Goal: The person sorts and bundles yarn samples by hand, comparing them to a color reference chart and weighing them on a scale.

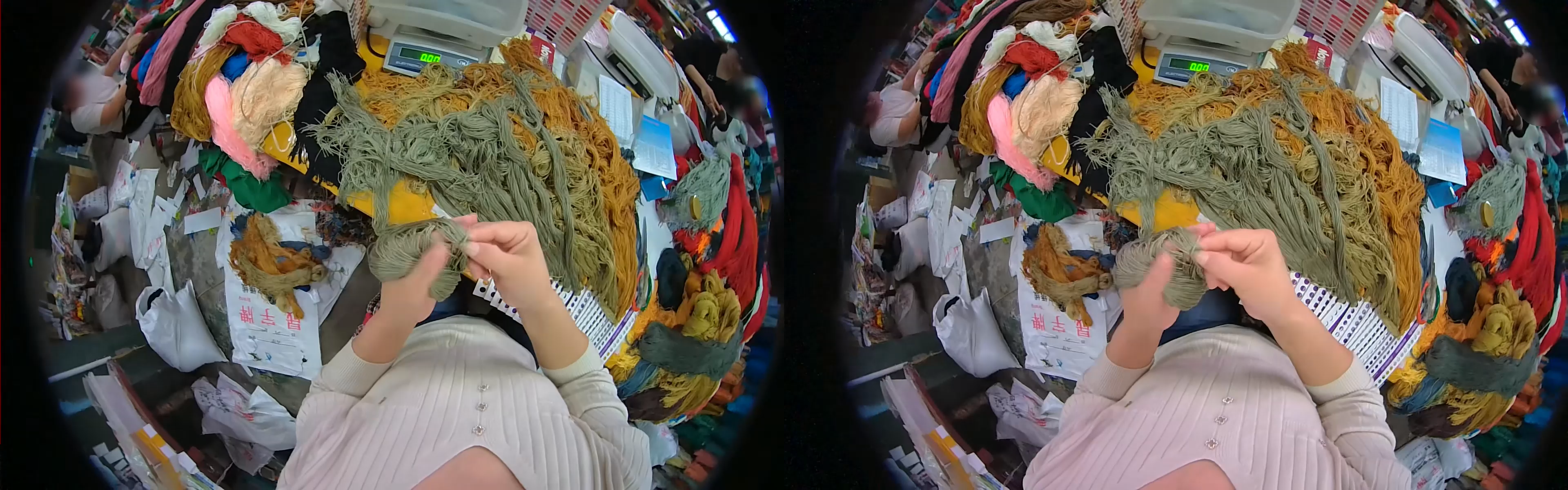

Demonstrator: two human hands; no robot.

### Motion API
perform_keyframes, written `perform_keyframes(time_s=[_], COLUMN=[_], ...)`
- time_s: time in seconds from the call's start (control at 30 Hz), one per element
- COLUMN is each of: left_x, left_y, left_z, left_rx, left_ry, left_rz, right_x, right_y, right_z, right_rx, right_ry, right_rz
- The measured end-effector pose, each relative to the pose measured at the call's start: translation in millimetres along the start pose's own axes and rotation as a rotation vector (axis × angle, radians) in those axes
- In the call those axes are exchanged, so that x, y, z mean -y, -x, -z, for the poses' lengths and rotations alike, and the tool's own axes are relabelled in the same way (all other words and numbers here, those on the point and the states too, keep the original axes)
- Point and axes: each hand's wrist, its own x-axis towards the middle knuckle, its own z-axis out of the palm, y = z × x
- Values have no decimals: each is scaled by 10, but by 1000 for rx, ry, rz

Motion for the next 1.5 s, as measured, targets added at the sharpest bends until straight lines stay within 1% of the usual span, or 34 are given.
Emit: perform_keyframes(time_s=[0.03,0.1,0.23,0.3,0.33,0.4,0.43,0.5,0.53,0.6,0.7,0.73,0.8,0.83,0.87,0.9,0.93,0.97,1.0,1.03,1.07,1.13,1.2,1.23,1.27,1.3,1.37,1.43,1.5], left_x=[22,-2,-37,-51,-53,-46,-53,-121,-142,-113,-111,-115,-201,-271,-386,-442,-427,-512,-545,-554,-555,-535,-529,-480,-444,-452,-479,-557,-636], left_y=[13,9,-26,-18,-10,-37,-56,-83,-80,-66,-66,-65,-79,-86,-73,-100,-77,-25,50,139,239,552,908,1151,1419,1650,2129,2640,3193], left_z=[-1,-15,-11,52,89,148,171,192,201,237,267,276,296,317,398,591,854,968,1211,1459,1699,2170,2587,2928,3243,3401,3728,4016,4243], left_rx=[-4,-28,-48,-48,-49,-12,9,61,86,22,-48,-68,-128,-157,-163,-39,-102,-102,-108,-56,-1,-260,-381,-484,-588,-675,-832,-945,-1042], left_ry=[-139,-108,49,75,88,263,350,346,344,333,326,327,399,436,327,211,245,1075,1267,1336,1405,1128,1081,1079,1075,1089,1110,1075,1022], left_rz=[-63,-47,-16,56,92,155,186,183,183,173,167,168,120,95,23,-127,-203,-108,-126,-148,-169,-323,-414,-424,-434,-469,-536,-623,-719], right_x=[-2,-5,1,-37,-26,12,24,50,60,81,39,58,125,146,173,204,229,285,374,454,519,629,729,797,924,1090,1497,1856,2245], right_y=[5,7,-24,-39,-49,-95,-116,-153,-161,-171,-197,-217,-278,-293,-313,-337,-353,-377,-413,-457,-513,-598,-730,-861,-1027,-1207,-1505,-1764,-1956], right_z=[-7,-22,23,43,27,-13,-6,18,3,-36,-40,-41,-30,-16,0,17,32,46,56,75,113,157,327,509,708,920,1299,1652,1984], right_rx=[1,4,15,36,40,46,101,210,222,247,278,277,271,316,362,408,466,469,473,477,457,376,285,238,138,37,-206,-297,-173], right_ry=[0,-2,-177,-265,-338,-482,-512,-572,-541,-480,-239,-341,-543,-553,-563,-570,-536,-541,-548,-554,-576,-394,-209,-111,-236,-359,-449,-409,-383], right_rz=[13,39,-8,-50,-106,-218,-270,-376,-388,-414,-371,-365,-353,-342,-332,-321,-354,-354,-357,-361,-312,-294,-243,-204,-154,-105,55,190,245])
